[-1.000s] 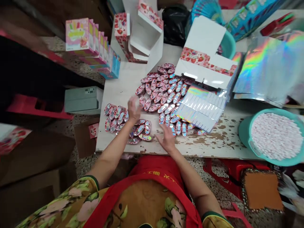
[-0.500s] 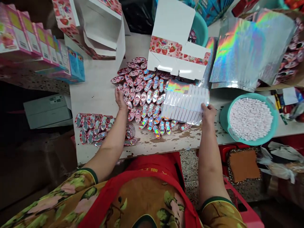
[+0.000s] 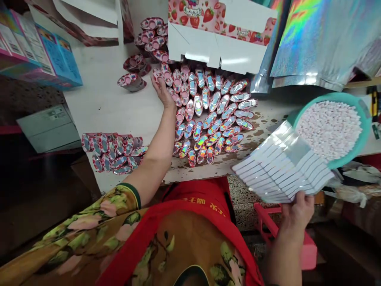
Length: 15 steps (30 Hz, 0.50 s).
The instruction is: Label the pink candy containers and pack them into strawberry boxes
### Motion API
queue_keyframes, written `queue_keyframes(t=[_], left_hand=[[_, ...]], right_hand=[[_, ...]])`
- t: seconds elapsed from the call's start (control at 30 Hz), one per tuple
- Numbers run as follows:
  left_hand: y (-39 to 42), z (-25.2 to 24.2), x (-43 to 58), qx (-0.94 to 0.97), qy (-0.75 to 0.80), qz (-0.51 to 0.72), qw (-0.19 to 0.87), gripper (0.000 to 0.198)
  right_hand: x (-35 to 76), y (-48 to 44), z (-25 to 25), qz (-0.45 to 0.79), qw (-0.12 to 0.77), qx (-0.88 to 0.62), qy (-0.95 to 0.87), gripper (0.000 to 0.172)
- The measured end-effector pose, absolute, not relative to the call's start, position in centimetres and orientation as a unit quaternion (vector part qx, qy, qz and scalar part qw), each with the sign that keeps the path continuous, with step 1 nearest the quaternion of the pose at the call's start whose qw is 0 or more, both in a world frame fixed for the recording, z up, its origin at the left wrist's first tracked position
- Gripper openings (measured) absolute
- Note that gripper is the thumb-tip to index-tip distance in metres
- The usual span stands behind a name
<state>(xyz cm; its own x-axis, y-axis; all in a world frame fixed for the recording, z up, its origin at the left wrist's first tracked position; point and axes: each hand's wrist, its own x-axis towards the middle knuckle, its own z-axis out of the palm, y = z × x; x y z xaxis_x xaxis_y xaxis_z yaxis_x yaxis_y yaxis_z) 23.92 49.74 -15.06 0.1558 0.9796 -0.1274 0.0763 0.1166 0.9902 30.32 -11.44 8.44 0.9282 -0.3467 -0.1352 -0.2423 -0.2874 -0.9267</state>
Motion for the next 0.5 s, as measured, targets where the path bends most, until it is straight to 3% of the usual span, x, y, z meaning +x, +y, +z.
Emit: queue_keyframes(t=[0.13,0.27,0.37,0.5], left_hand=[[51.0,-15.5,27.9,0.555,0.499,0.377,0.548,0.06],[50.8,-12.6,25.9,0.624,0.47,0.292,0.551,0.076],[47.0,-8.4,20.7,0.664,0.484,0.244,0.515,0.083],[38.5,-4.7,13.9,0.718,0.496,0.184,0.453,0.07]], right_hand=[[25.2,-16.1,4.8,0.018,0.571,-0.78,0.256,0.035],[22.7,-18.2,1.4,0.037,0.565,-0.775,0.28,0.044],[22.0,-17.5,-0.1,0.051,0.564,-0.775,0.28,0.052],[22.4,-16.1,1.0,0.055,0.538,-0.818,0.196,0.053]])
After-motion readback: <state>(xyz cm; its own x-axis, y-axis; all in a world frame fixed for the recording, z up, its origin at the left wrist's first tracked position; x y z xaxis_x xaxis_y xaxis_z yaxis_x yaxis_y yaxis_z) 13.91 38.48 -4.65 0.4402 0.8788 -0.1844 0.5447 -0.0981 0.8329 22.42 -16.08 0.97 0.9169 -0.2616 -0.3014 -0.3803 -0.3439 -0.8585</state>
